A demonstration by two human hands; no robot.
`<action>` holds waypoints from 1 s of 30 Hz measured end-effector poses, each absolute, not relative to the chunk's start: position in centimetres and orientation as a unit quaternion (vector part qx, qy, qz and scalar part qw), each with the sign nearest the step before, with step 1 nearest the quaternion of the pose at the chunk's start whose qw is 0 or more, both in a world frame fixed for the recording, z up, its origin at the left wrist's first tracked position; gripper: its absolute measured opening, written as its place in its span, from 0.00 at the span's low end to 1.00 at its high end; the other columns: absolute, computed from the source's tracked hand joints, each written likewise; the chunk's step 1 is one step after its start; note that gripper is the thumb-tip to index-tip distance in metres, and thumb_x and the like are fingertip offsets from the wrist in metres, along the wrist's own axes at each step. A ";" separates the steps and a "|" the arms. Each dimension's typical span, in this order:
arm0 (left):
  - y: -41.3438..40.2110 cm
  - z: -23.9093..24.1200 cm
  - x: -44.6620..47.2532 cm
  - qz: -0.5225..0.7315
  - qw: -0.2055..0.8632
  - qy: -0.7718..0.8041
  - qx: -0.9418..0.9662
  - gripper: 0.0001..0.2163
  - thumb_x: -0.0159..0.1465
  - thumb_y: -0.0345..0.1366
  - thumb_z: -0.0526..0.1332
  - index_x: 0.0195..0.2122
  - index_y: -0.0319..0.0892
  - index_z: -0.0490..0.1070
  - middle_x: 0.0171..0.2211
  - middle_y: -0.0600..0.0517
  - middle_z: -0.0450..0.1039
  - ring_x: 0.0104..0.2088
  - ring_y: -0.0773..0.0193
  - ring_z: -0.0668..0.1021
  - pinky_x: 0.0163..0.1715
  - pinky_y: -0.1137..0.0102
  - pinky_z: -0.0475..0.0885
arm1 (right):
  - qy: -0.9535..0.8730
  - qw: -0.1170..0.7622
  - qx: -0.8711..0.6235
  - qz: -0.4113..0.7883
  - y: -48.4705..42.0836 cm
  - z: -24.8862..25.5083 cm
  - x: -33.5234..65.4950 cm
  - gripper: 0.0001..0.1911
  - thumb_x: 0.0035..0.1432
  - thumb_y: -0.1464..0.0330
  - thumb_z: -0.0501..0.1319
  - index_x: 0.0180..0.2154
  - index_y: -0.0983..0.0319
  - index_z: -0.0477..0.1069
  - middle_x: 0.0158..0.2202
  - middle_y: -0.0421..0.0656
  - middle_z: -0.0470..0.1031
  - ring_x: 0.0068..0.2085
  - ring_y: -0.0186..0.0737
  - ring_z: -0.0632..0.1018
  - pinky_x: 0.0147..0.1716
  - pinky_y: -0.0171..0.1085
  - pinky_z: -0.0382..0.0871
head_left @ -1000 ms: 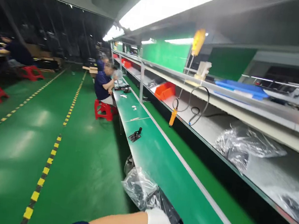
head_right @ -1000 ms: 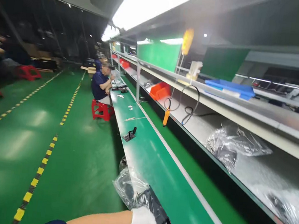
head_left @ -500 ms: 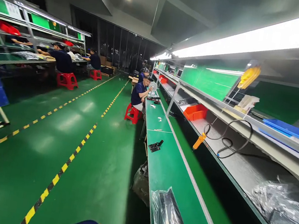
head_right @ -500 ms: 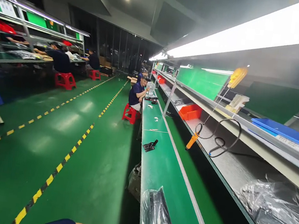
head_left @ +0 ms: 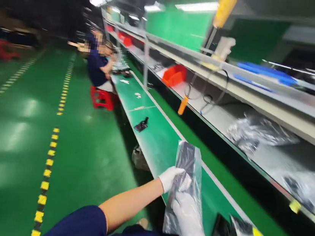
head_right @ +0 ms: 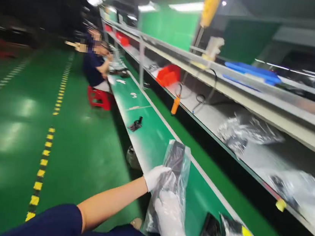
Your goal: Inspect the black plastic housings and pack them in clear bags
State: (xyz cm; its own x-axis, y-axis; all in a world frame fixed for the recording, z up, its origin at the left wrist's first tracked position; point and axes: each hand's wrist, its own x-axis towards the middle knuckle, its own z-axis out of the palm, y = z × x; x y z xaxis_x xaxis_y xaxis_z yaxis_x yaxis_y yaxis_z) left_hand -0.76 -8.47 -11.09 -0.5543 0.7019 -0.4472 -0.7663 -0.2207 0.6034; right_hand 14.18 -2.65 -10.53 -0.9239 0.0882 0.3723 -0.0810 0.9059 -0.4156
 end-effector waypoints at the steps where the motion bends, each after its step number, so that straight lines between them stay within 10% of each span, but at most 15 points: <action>1: -8.2 -11.2 -0.4 0.777 0.478 0.408 -0.038 0.11 0.51 0.33 0.69 0.36 0.40 0.74 0.28 0.50 0.78 0.29 0.60 0.80 0.36 0.64 0.76 | -0.959 0.175 -0.016 0.222 -3.1 -11.0 16.1 0.20 0.64 0.68 0.60 0.58 0.55 0.73 0.57 0.50 0.76 0.57 0.51 0.77 0.57 0.53 0.74; 8: -5.7 -10.0 1.0 0.829 0.426 0.357 0.060 0.23 0.48 0.31 0.73 0.46 0.42 0.73 0.43 0.49 0.82 0.41 0.57 0.82 0.49 0.60 0.76 | -0.858 0.181 -0.262 0.404 -6.9 -11.2 22.3 0.32 0.60 0.65 0.59 0.66 0.59 0.63 0.66 0.50 0.67 0.65 0.49 0.70 0.64 0.53 0.67; 12: -3.6 -8.9 2.7 0.829 0.429 0.347 0.087 0.23 0.48 0.32 0.74 0.45 0.43 0.72 0.44 0.50 0.81 0.42 0.58 0.82 0.49 0.60 0.76 | -0.727 0.248 -0.422 0.482 -6.8 -11.1 22.7 0.18 0.61 0.55 0.57 0.40 0.58 0.79 0.44 0.48 0.82 0.48 0.50 0.81 0.56 0.51 0.74; 18: -1.3 -7.6 3.8 0.781 0.485 0.353 0.173 0.27 0.48 0.34 0.75 0.50 0.45 0.71 0.46 0.51 0.80 0.43 0.61 0.82 0.47 0.63 0.78 | -0.581 0.272 -0.602 0.475 -8.7 -12.7 31.9 0.25 0.56 0.45 0.56 0.21 0.56 0.69 0.26 0.45 0.77 0.32 0.49 0.78 0.42 0.51 0.77; 26: -0.5 -6.3 11.3 0.616 0.630 0.350 0.318 0.26 0.49 0.37 0.76 0.49 0.42 0.72 0.45 0.49 0.80 0.43 0.58 0.82 0.46 0.63 0.79 | -0.492 0.462 -0.711 0.198 -12.1 -5.2 36.0 0.23 0.59 0.52 0.61 0.48 0.60 0.75 0.50 0.52 0.79 0.52 0.52 0.78 0.57 0.55 0.71; 30: -1.1 -5.1 17.3 0.527 0.682 0.333 0.382 0.23 0.53 0.38 0.75 0.49 0.43 0.73 0.48 0.48 0.80 0.47 0.57 0.82 0.49 0.63 0.78 | -0.583 0.439 -0.662 0.172 -11.3 -4.5 33.8 0.42 0.54 0.59 0.68 0.67 0.59 0.58 0.66 0.53 0.65 0.66 0.55 0.68 0.65 0.56 0.63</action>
State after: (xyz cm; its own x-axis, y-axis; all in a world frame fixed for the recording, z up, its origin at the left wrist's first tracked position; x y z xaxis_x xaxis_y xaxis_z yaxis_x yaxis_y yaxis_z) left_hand 17.27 -1.13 -5.12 0.2215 0.9738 -0.0521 -0.4648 0.1524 0.8722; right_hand 33.75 -11.34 -4.53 0.2618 0.9225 0.2835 0.6212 0.0638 -0.7811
